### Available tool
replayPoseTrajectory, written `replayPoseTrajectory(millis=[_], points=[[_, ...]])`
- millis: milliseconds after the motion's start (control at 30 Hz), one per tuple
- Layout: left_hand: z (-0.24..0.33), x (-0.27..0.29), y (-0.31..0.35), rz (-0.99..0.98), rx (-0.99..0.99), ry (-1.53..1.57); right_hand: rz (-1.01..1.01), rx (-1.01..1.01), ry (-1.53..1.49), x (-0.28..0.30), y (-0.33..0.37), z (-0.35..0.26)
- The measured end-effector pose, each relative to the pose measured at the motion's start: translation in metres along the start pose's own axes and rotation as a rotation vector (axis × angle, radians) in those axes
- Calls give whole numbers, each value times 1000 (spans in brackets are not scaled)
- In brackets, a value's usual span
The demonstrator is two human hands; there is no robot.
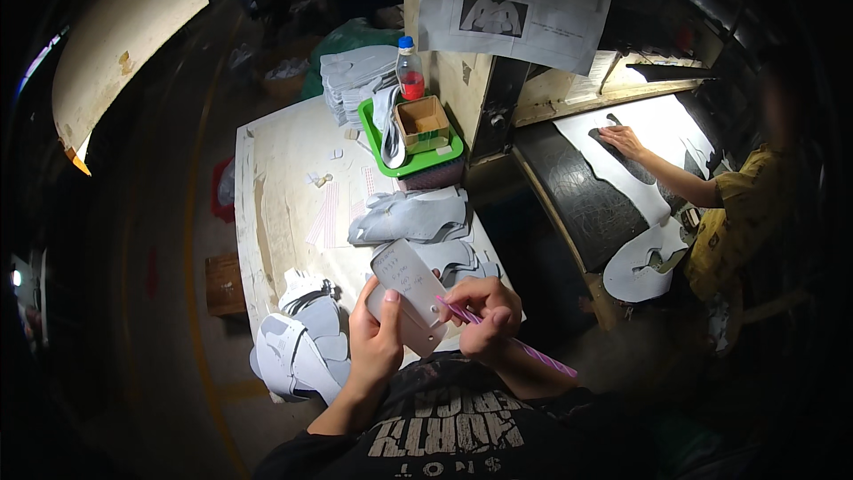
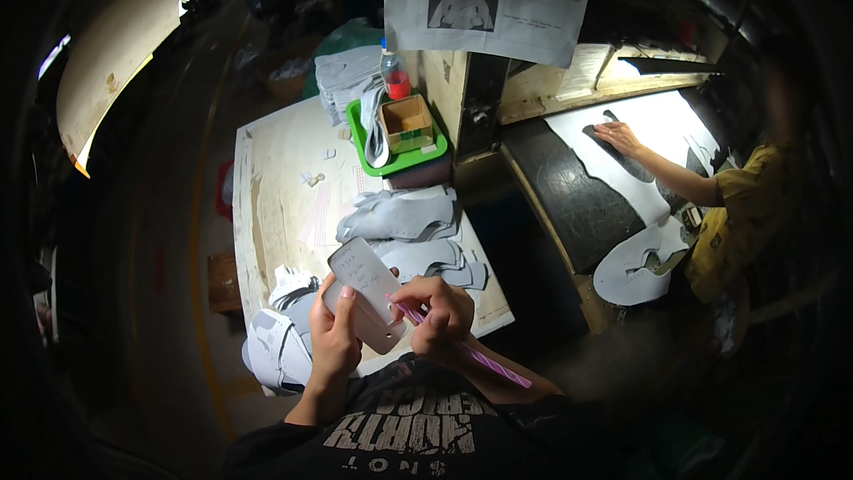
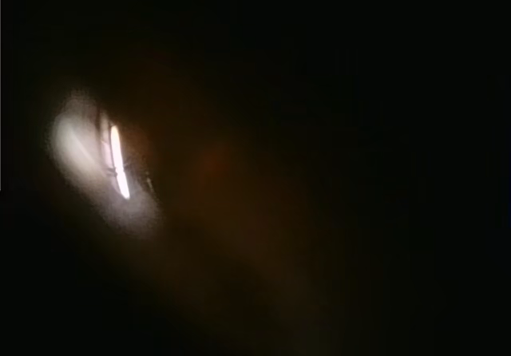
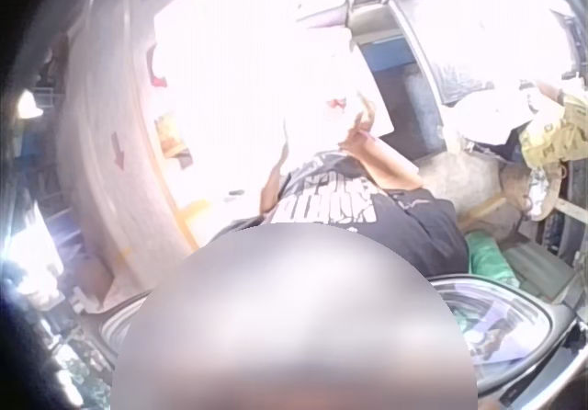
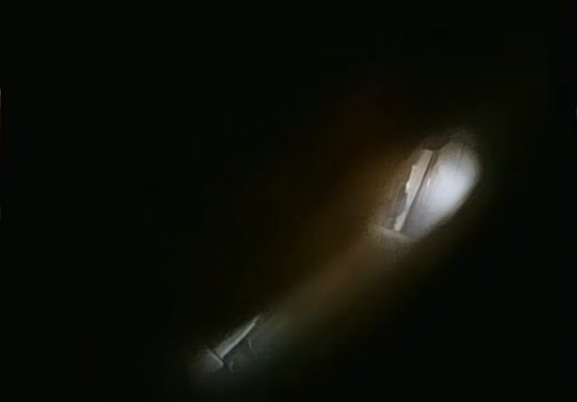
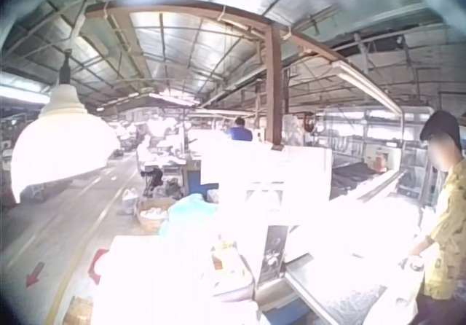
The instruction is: The person picks up small white plastic parts from a table and writes on them with a pink pen. They repeatedly pick up a part, write on it, and place it back on the table. Another person is visible in the background working at a separate table.
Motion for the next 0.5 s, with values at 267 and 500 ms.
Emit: replayPoseTrajectory(millis=[267,500], points=[[10,-1,8,-19,25,-92,-102,219,106,5,-10,-13],[3,-2,10,-39,24,-240,45,36,81,-2,-2,-8]])
Point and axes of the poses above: each hand's wrist, its own y-axis away from the middle knuckle, its own x-axis out of the back of the hand, z = x × y, the point moved 4 cm from there along -y, towards the middle knuckle
